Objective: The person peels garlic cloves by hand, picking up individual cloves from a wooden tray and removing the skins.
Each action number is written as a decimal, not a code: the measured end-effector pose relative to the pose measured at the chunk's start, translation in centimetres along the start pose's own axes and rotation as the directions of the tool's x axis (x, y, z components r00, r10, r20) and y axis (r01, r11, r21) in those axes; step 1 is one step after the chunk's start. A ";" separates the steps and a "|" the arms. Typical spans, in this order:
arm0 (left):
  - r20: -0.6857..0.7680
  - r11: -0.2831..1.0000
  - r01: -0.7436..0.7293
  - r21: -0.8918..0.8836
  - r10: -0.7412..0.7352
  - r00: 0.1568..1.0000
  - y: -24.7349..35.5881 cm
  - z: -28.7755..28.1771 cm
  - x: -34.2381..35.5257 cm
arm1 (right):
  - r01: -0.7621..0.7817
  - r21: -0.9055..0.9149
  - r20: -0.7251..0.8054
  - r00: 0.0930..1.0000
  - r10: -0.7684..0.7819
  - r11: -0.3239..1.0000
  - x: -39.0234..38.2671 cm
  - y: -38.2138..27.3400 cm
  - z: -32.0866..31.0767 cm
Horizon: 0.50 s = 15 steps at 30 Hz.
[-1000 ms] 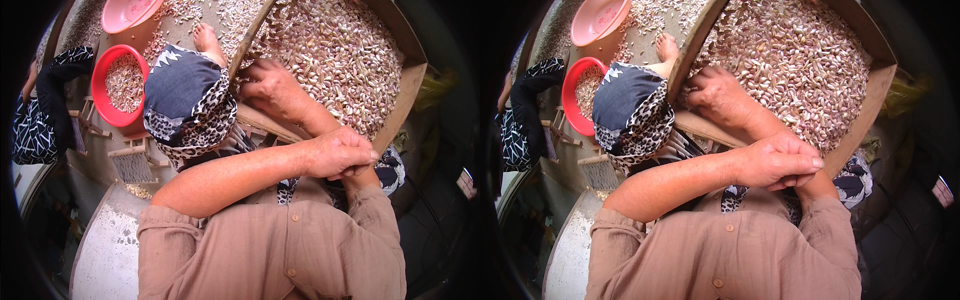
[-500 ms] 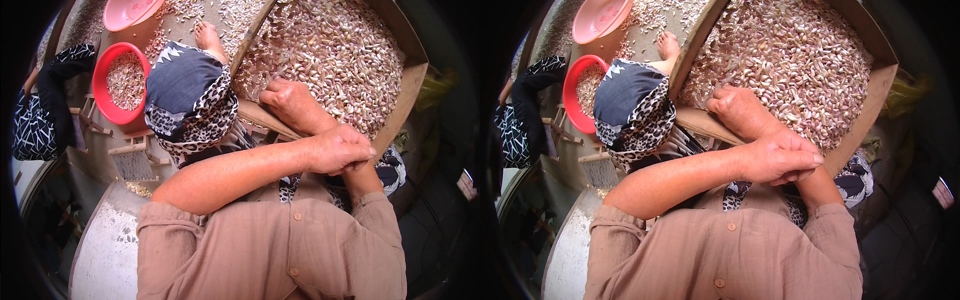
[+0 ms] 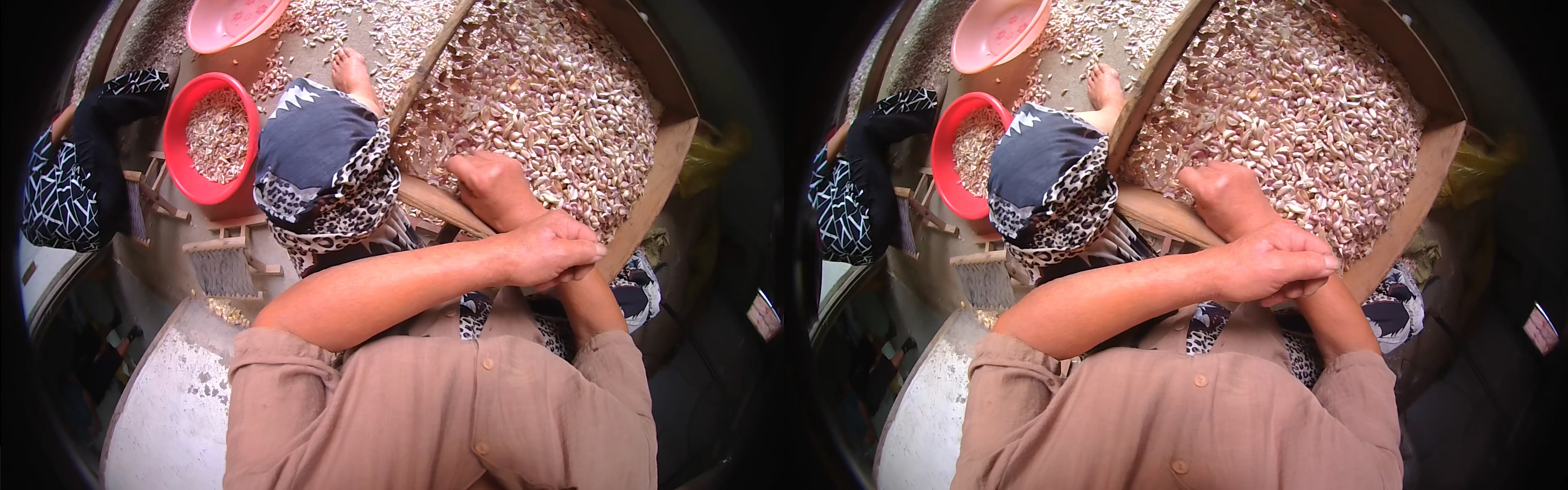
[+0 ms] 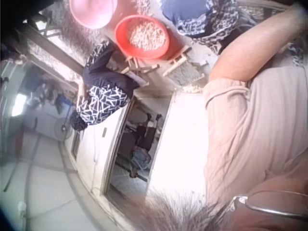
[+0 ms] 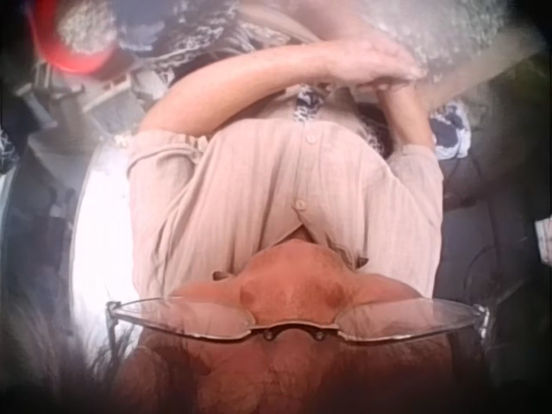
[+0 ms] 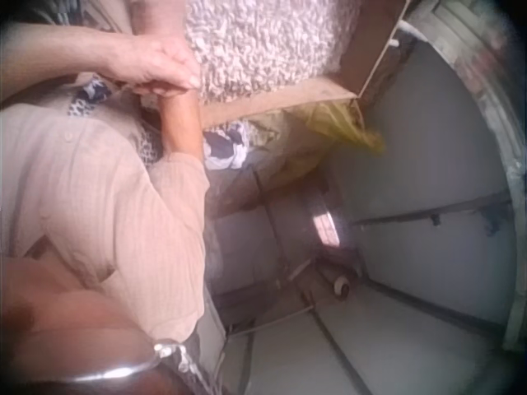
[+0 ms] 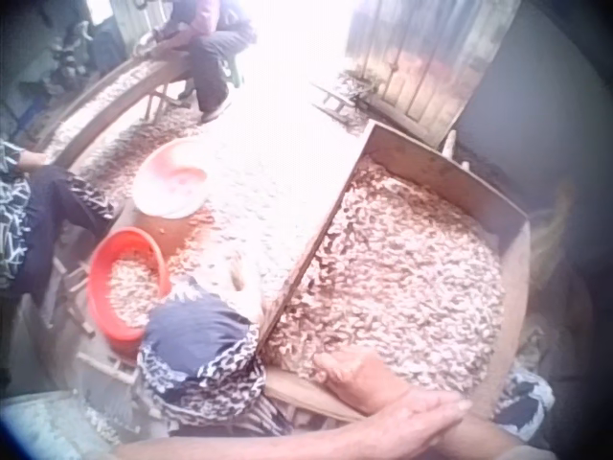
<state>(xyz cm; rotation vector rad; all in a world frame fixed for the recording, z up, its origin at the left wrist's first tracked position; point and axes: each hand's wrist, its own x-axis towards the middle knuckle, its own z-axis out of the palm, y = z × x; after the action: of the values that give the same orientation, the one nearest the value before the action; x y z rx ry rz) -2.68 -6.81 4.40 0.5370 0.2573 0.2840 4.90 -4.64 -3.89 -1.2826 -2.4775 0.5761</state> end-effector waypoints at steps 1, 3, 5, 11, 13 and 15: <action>-0.008 1.000 0.002 -0.005 -0.002 1.000 0.1 0.0 0.0 | -0.106 0.137 -0.018 0.994 0.109 0.985 -0.3 -0.1 -0.3; -0.023 1.000 -0.017 -0.007 0.017 1.000 0.1 0.1 0.1 | -0.299 0.400 0.001 0.946 0.325 0.867 -0.7 -0.7 -1.6; -0.048 1.000 -0.013 -0.020 0.012 0.999 0.4 0.2 0.1 | -0.504 0.579 0.073 0.815 0.575 0.641 -2.1 0.5 -2.1; -0.349 0.995 -0.057 -0.084 0.024 0.937 -1.1 -0.2 -0.2 | -0.262 0.928 -0.057 0.604 0.795 0.266 -5.1 2.3 -10.1; -0.447 0.991 -0.038 -0.125 -0.022 0.894 -1.4 -0.2 -0.2 | -0.203 0.926 -0.101 0.676 0.730 0.317 -6.2 0.8 -12.7; -0.488 0.981 -0.024 -0.191 -0.074 0.870 -0.9 0.0 -0.3 | -0.230 0.893 -0.064 0.786 0.615 0.387 -7.1 -1.2 -14.4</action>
<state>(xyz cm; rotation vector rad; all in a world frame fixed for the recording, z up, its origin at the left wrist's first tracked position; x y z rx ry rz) -2.83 -7.63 3.93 0.2600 0.7291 0.4153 14.23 -8.05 8.81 -1.3655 -1.1192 1.3146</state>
